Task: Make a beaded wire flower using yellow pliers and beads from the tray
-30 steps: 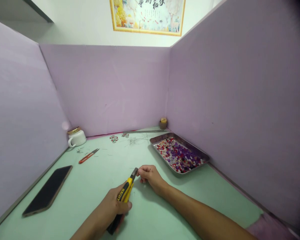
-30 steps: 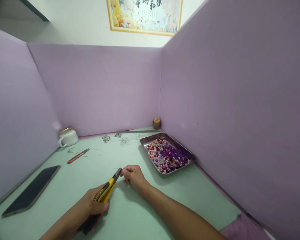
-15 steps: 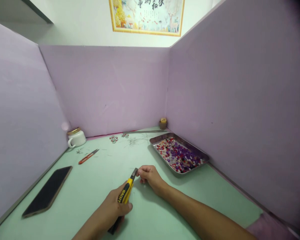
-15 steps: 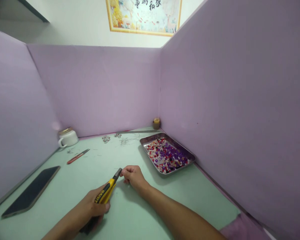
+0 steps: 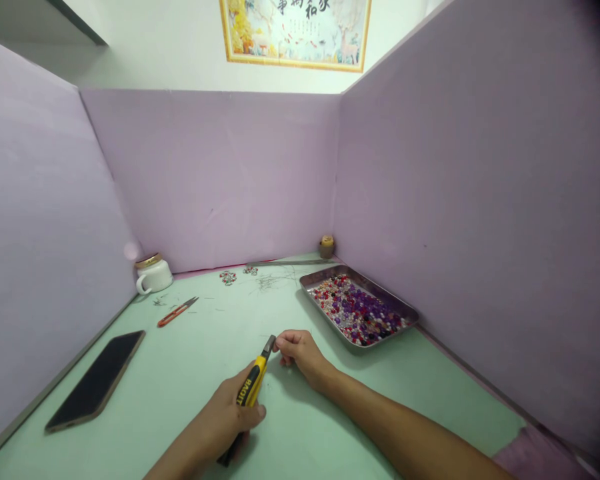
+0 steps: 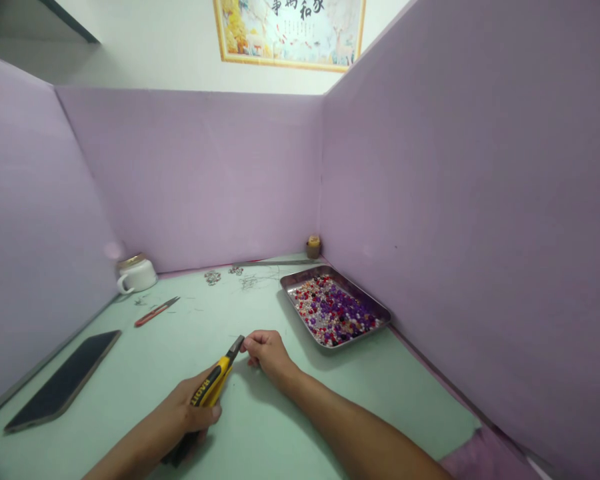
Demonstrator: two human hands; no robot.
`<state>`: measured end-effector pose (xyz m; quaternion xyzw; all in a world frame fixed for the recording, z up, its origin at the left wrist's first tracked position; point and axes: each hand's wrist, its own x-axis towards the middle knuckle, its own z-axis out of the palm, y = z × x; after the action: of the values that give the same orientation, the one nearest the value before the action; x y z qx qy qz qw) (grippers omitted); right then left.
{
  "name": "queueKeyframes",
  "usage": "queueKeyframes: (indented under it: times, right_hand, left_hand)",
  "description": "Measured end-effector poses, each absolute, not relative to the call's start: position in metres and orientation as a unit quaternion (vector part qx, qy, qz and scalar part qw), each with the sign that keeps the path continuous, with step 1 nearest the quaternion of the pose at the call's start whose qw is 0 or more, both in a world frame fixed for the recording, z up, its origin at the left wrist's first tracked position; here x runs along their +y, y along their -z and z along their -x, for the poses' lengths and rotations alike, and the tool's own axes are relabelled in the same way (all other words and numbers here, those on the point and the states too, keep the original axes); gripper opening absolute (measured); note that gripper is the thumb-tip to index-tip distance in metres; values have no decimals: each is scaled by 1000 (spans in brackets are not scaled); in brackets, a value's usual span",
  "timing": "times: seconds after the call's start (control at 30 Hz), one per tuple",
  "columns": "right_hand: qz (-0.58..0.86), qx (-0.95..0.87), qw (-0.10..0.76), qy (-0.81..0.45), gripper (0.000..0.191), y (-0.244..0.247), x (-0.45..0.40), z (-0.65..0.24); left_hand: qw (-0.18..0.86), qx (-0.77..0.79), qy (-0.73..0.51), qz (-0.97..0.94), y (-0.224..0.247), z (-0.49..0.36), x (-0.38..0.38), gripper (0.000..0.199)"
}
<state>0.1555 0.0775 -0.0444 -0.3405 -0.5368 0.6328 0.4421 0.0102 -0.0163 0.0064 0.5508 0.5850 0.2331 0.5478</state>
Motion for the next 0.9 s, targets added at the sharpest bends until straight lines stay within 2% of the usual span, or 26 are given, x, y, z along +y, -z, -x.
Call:
queueKeyframes:
  times: [0.9]
  right_hand:
    - [342, -541, 441, -629, 19, 45, 78, -155]
  left_hand:
    - [534, 573, -236, -575, -3, -9, -16, 49]
